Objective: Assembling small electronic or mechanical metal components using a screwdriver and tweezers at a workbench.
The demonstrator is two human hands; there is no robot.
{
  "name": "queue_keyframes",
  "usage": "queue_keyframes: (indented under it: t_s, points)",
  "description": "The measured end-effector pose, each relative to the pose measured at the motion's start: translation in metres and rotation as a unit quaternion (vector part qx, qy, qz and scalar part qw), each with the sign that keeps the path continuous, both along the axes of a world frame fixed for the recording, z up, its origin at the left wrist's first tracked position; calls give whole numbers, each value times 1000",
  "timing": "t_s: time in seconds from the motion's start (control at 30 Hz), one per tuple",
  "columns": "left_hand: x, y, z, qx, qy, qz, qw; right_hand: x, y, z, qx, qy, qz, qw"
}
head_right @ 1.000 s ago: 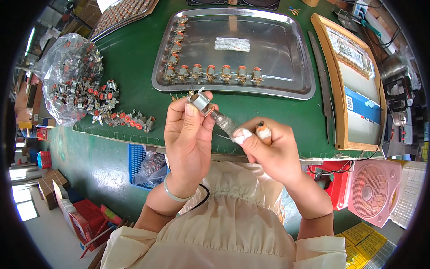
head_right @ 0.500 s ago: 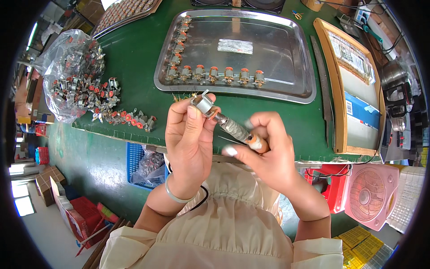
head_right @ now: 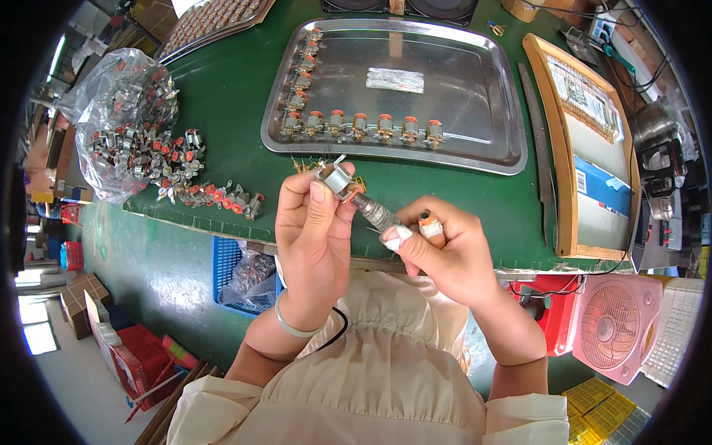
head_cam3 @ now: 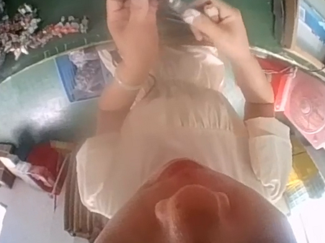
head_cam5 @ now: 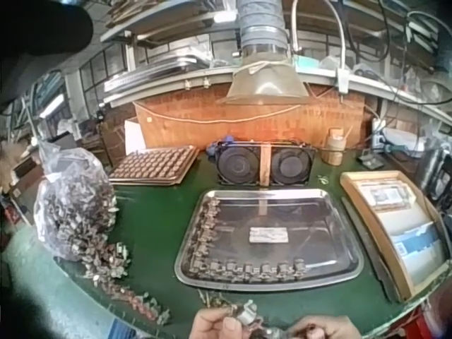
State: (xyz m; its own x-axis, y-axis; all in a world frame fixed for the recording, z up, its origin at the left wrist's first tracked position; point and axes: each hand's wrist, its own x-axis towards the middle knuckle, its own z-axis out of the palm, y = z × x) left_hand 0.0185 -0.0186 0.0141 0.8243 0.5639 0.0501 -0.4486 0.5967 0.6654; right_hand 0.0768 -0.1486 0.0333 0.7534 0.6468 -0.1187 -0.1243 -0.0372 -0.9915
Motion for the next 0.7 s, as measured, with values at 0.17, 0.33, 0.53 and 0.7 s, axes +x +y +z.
queue_keyframes:
  t_s: [0.17, 0.33, 0.53, 0.7]
  points:
    - [1, 0, -3, 6, -2, -8, 1000, -4, 5, -7, -39, -232, -60, 970]
    - [0, 3, -3, 43, 12, -25, 999, 5, -2, 7, 23, 153, 53, 987]
    - [-3, 26, -2, 79, 23, 29, 996, 16, -12, -10, -227, -456, -13, 860]
    - [-10, 43, 0, 76, 30, 66, 995, 7, -14, -9, -292, -434, 16, 852]
